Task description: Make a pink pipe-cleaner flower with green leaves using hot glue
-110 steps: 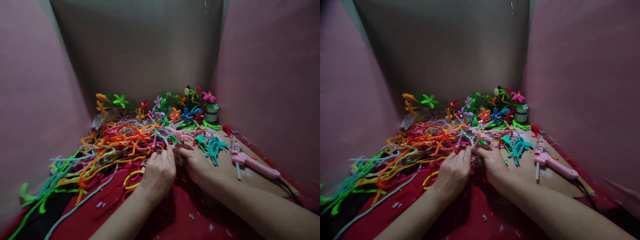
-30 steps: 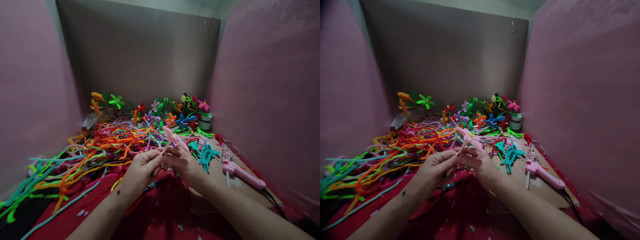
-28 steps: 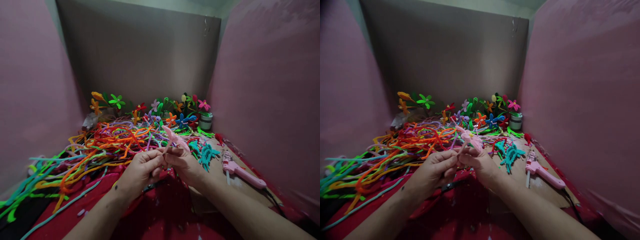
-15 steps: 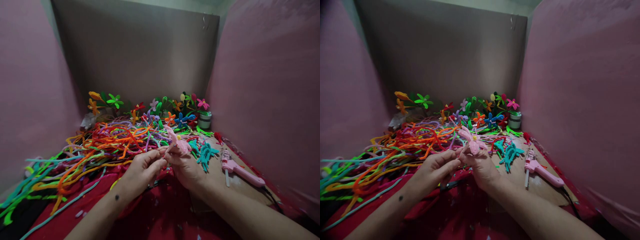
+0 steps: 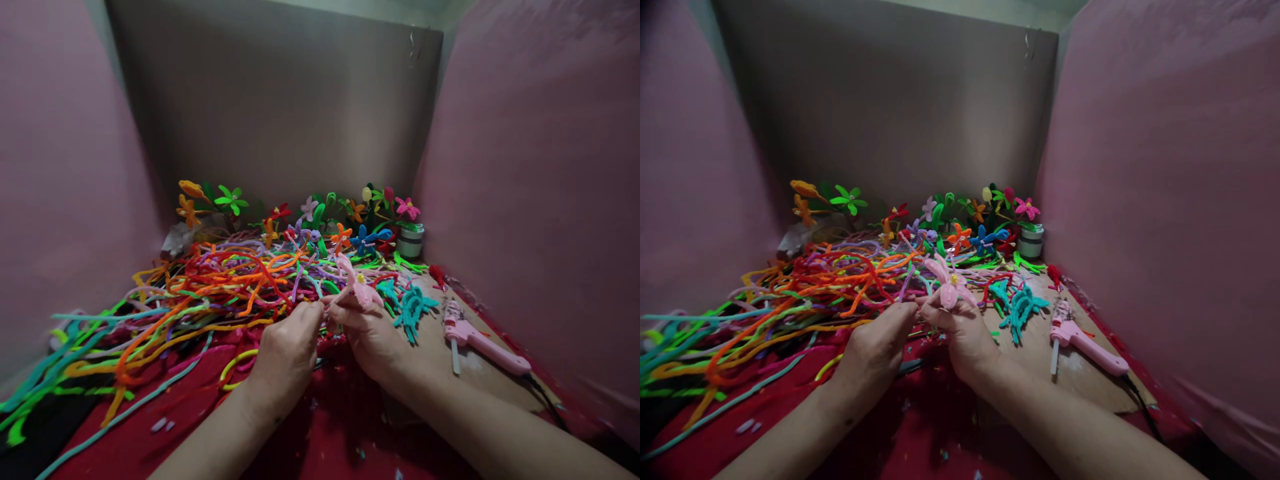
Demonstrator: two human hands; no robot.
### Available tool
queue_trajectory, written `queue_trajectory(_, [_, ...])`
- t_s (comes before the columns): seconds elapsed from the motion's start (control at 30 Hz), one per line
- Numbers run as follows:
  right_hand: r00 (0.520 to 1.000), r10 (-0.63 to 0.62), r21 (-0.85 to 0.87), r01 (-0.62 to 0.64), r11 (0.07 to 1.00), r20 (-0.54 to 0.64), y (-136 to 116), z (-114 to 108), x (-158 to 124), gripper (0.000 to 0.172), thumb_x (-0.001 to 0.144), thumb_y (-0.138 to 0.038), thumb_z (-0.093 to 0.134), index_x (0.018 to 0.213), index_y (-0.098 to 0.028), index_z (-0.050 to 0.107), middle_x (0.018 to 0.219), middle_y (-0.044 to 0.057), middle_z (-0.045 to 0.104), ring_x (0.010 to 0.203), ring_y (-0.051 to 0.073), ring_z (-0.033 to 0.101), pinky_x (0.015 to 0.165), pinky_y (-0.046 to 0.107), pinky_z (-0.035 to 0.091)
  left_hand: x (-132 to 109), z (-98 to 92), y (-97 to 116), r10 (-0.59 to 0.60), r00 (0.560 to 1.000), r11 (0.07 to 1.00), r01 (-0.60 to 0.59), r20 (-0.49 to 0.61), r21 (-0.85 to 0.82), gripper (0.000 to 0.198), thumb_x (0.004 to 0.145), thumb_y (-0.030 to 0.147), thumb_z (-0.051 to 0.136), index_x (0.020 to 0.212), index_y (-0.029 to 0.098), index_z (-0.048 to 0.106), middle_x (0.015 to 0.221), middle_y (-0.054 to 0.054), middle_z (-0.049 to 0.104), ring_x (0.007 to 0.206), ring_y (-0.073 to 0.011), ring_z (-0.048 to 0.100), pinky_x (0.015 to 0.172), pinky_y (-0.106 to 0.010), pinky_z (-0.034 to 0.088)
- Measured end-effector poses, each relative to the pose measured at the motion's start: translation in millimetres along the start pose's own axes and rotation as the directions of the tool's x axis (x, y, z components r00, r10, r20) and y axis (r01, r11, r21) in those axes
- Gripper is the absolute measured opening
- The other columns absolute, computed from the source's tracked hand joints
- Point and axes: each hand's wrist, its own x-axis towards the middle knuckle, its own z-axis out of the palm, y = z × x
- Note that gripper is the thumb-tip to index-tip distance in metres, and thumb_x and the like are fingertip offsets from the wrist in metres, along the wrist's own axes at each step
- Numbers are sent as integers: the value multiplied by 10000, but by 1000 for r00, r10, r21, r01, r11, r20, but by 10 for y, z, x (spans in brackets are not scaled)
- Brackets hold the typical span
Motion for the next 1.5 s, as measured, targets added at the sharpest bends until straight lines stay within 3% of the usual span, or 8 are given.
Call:
queue_trajectory(0.3, [986,-4,-114,24,993,167,-134,73,-44,144,674,-278,688,801,-210,688,706,-11,625,684,138,544,767,321,427,102,-91,92,-305,951,887,302,47,-348,156,841,226,426,811,188,574,689,10,573,611,-106,510,604,-191,397])
queue_trajectory(0.6, [988,-41,-190,69,979,147,-64,-19,17,214,724,-303,649,915,-219,698,824,8,660,685,118,536,673,264,434,183,-150,179,-504,815,500,544,285,-673,211,773,311,545,626,161,529,507,67,359,455,-60,291,434,-175,254])
queue_trajectory(0.73, [984,58,-79,-45,996,169,-40,-74,50,202,699,-249,673,895,-209,704,755,-4,663,662,111,543,671,259,421,195,-142,161,-463,764,213,587,449,-781,240,774,309,561,607,154,487,474,70,385,403,-38,276,393,-165,209])
queue_trajectory(0.87, [961,101,10,-108,994,256,-43,-97,68,211,710,-197,657,916,-215,700,718,-15,664,668,105,556,676,251,426,198,-193,89,-275,694,-127,660,666,-740,153,806,294,532,731,160,531,457,93,362,328,-4,136,353,-161,140])
queue_trajectory(0.97, [966,75,29,-85,996,249,-42,-79,47,173,698,-171,664,860,-207,714,682,-23,662,644,96,555,674,245,427,205,-251,47,-153,643,-209,721,750,-661,109,806,267,536,811,159,548,465,103,344,327,10,78,347,-155,124])
queue_trajectory(1.07, [983,48,42,-56,998,178,-24,-58,24,124,677,-172,677,789,-206,719,688,-25,663,625,98,553,667,257,432,219,-272,59,-195,643,-91,740,741,-666,161,803,307,532,773,150,546,470,89,358,331,5,132,350,-150,130])
queue_trajectory(1.27, [995,54,44,-57,997,80,5,-56,26,133,642,-156,692,760,-211,719,690,-14,677,709,136,579,741,293,421,208,-198,135,-372,819,566,574,437,-592,180,793,300,510,703,150,547,486,64,413,409,-51,335,394,-172,258])
queue_trajectory(1.5, [998,49,33,-51,998,44,-25,-24,14,89,626,-174,701,710,-203,709,710,-4,673,720,149,578,751,318,415,142,-93,103,-345,914,826,403,212,-393,191,824,321,473,867,158,565,716,3,604,588,-106,527,585,-222,418])
